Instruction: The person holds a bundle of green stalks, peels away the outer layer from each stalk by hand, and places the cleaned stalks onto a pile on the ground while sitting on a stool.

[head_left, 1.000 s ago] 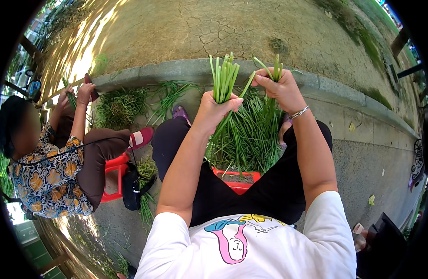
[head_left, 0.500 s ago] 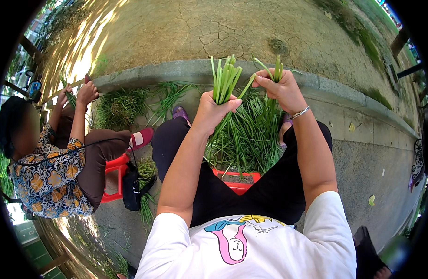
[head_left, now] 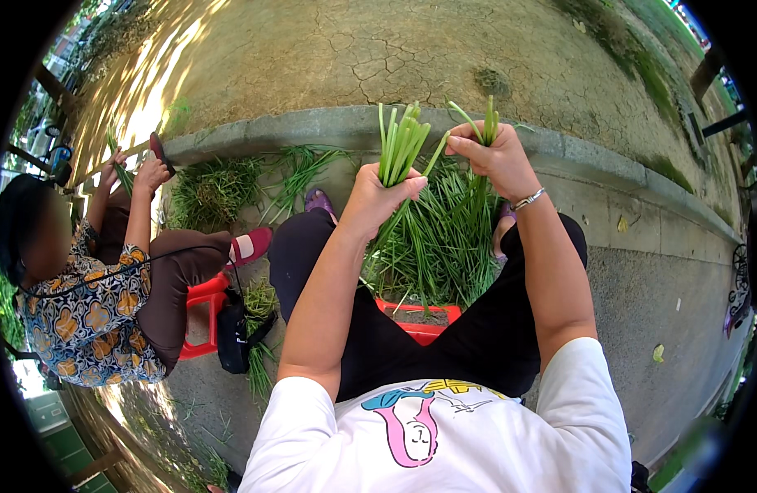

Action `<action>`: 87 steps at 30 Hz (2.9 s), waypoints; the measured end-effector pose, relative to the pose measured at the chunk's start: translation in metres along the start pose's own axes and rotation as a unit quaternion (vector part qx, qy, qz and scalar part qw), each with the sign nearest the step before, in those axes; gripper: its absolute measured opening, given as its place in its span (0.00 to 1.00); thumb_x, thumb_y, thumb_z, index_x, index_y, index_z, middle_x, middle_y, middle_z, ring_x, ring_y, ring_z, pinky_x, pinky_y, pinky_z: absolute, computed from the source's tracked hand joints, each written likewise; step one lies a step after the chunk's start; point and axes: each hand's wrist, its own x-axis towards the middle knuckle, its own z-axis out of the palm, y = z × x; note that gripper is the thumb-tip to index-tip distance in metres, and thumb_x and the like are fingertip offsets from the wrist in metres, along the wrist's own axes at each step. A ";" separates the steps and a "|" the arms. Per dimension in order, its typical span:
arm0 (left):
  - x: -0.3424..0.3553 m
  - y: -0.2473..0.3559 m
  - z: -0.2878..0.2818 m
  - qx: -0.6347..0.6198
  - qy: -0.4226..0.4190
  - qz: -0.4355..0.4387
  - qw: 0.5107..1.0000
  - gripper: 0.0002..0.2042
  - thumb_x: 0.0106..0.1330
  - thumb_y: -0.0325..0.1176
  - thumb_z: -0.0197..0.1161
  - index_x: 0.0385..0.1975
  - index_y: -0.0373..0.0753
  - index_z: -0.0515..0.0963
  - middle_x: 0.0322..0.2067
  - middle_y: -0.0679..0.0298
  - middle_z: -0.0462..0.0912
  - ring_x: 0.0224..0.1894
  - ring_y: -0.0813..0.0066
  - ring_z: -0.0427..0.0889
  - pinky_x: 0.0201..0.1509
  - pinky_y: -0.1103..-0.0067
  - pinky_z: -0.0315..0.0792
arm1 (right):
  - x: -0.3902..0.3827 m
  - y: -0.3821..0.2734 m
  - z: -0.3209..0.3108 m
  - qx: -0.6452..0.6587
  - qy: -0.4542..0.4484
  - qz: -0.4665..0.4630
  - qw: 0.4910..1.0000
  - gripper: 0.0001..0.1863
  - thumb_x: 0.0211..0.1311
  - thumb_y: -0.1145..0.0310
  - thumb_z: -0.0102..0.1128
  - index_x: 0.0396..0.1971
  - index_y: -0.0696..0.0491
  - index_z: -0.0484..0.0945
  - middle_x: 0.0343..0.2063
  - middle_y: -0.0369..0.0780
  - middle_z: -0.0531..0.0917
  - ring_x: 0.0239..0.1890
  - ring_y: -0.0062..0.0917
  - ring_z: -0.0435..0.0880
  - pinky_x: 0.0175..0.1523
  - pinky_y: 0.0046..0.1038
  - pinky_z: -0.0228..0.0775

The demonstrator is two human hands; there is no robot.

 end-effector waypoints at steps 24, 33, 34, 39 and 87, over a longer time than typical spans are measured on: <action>-0.003 0.000 -0.004 0.006 -0.115 0.022 0.993 0.06 0.57 0.29 0.59 0.29 0.33 0.77 0.20 0.67 0.76 0.24 0.84 0.72 0.29 0.86 0.63 | -0.002 0.002 0.000 0.021 -0.019 -0.003 1.000 0.08 0.53 0.68 0.58 0.28 0.57 0.79 0.18 0.31 0.78 0.13 0.07 0.62 0.17 0.13 0.51; -0.005 0.005 -0.002 0.010 -0.114 0.026 0.993 0.06 0.56 0.29 0.60 0.26 0.32 0.77 0.20 0.66 0.77 0.25 0.82 0.73 0.34 0.83 0.66 | -0.004 -0.003 -0.001 -0.032 -0.010 -0.010 0.999 0.06 0.52 0.71 0.57 0.23 0.58 0.79 0.17 0.31 0.78 0.16 0.09 0.65 0.20 0.15 0.55; -0.005 0.006 -0.002 0.016 -0.108 0.021 0.994 0.06 0.56 0.29 0.60 0.26 0.32 0.77 0.20 0.67 0.76 0.25 0.83 0.73 0.34 0.83 0.67 | -0.004 -0.003 0.000 -0.024 -0.008 -0.013 1.000 0.06 0.51 0.71 0.57 0.23 0.58 0.79 0.17 0.32 0.78 0.16 0.09 0.66 0.20 0.15 0.55; -0.003 0.002 -0.003 0.035 -0.094 0.027 0.995 0.06 0.56 0.29 0.60 0.26 0.32 0.77 0.19 0.67 0.76 0.26 0.83 0.73 0.35 0.83 0.67 | -0.003 -0.003 0.003 0.001 0.001 -0.018 1.000 0.05 0.49 0.72 0.57 0.22 0.58 0.79 0.15 0.31 0.77 0.15 0.09 0.65 0.20 0.15 0.55; -0.003 0.004 -0.003 -0.025 -0.106 -0.018 0.994 0.07 0.57 0.31 0.58 0.31 0.34 0.76 0.21 0.67 0.76 0.27 0.83 0.72 0.33 0.86 0.65 | -0.004 0.007 0.009 -0.076 -0.165 -0.044 0.982 0.07 0.55 0.72 0.58 0.24 0.61 0.75 0.21 0.34 0.79 0.27 0.12 0.75 0.34 0.18 0.68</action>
